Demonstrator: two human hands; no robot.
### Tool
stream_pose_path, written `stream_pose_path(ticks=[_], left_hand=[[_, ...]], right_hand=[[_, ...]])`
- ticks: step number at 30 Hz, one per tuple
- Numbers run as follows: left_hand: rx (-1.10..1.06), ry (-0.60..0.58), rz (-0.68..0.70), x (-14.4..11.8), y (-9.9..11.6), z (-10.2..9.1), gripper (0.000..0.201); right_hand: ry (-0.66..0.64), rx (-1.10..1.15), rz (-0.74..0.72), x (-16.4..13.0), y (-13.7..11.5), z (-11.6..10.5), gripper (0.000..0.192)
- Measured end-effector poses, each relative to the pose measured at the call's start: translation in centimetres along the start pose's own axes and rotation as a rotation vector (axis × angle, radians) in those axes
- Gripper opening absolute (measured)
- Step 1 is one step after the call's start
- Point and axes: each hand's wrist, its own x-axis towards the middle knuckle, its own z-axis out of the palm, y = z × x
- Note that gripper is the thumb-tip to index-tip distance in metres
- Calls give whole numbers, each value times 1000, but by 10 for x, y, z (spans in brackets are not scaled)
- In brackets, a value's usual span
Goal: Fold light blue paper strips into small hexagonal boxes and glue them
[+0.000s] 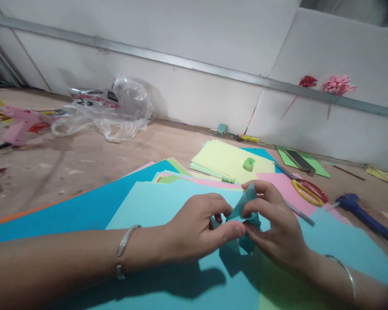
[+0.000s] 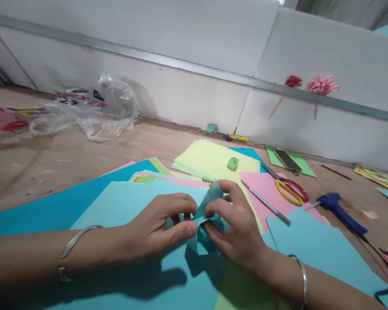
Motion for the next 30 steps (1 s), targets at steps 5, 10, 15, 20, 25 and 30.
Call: stream_pose_path(ticks=[5,10,15,20,25,30], left_hand=[[37,7,-57,0,-5,6,23],[-17,-27,-26,4,-6,6,20],[80,-26,102,3,-13,6,25],[160,6,171,1,-19,8,32],[63,-9,72,1,-13,7,24],[-48,29,-173,0,-11,11,44]], right_hand=[[-54,-27,-4,-2,2,2,12],[-39,-16,0,-1,3,4,14],[70,77,68,-5,3,6,46],[42,223,140,-8,4,7,73],[9,221,178,-3,4,4,53],[-44,118,195,-6,9,7,67]])
